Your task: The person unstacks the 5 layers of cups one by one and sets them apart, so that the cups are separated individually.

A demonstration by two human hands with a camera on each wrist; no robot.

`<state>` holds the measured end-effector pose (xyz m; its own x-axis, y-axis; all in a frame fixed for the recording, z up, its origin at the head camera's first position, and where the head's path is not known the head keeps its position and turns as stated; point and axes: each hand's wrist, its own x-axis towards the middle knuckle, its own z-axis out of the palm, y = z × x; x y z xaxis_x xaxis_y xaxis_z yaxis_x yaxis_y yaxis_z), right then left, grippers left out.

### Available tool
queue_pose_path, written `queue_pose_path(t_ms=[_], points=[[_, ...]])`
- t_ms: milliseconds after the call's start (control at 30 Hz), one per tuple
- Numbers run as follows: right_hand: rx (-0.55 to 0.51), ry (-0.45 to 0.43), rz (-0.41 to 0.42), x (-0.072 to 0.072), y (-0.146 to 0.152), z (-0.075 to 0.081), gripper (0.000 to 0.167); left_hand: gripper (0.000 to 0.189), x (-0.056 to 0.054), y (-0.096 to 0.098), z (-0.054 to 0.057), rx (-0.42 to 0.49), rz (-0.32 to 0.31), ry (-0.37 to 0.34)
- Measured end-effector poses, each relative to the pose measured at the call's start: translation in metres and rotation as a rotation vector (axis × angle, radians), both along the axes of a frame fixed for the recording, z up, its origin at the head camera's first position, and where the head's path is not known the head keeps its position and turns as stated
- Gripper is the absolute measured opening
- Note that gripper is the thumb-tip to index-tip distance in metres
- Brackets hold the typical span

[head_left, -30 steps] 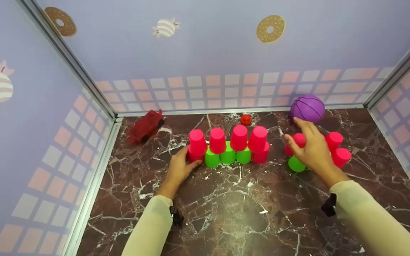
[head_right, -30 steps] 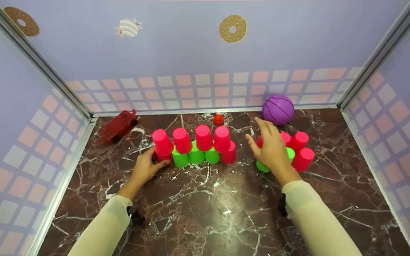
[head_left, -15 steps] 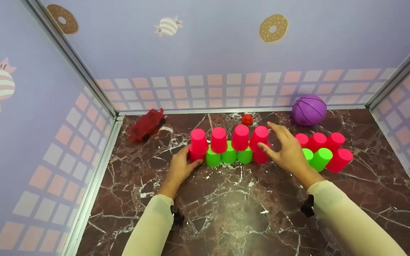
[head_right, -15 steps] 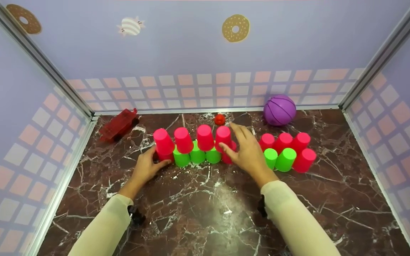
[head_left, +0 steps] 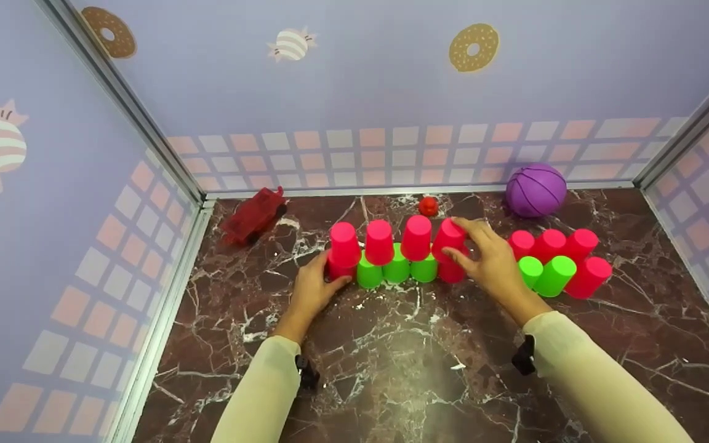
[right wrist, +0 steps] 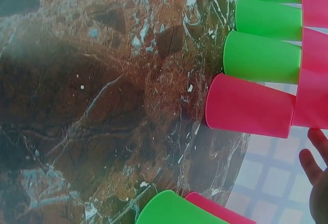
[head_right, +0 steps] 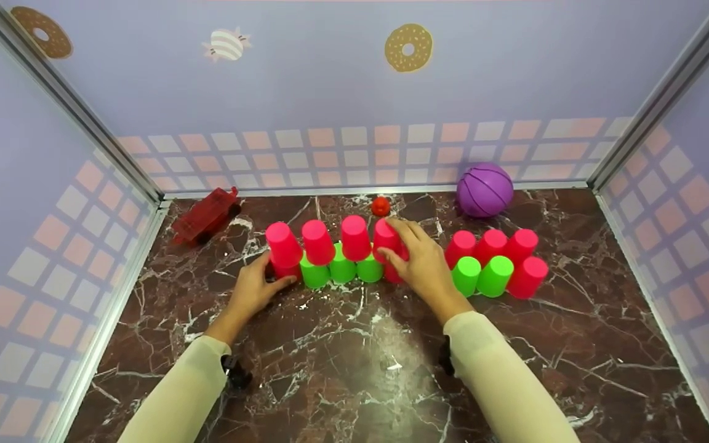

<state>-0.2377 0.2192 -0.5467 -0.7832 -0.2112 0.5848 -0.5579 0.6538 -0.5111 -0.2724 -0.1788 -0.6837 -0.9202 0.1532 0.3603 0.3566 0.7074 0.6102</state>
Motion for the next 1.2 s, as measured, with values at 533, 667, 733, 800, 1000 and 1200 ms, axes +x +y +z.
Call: queue_pose_path(t_ms=[533, 667, 733, 800, 1000, 1200], points=[[-0.026, -0.041, -0.012, 0.002, -0.002, -0.003, 0.056, 0.07, 0.017, 0.008, 0.025, 0.092, -0.008, 0.016], [-0.026, -0.05, -0.012, 0.002, -0.002, -0.002, 0.055, 0.071, 0.021, 0.009, 0.034, 0.09, -0.01, 0.021], [-0.03, -0.048, -0.014, 0.002, -0.002, -0.001, 0.054, 0.071, 0.019, 0.009, 0.03, 0.082, -0.005, 0.035], [-0.031, -0.039, -0.017, 0.002, -0.002, -0.001, 0.054, 0.071, 0.018, 0.01, 0.03, 0.081, -0.003, 0.039], [-0.025, -0.017, -0.019, 0.002, -0.002, -0.002, 0.053, 0.069, 0.025, 0.016, 0.047, 0.094, 0.026, -0.055], [-0.028, -0.037, -0.015, 0.002, -0.002, -0.001, 0.053, 0.068, 0.033, 0.024, 0.07, 0.094, 0.069, -0.183]])
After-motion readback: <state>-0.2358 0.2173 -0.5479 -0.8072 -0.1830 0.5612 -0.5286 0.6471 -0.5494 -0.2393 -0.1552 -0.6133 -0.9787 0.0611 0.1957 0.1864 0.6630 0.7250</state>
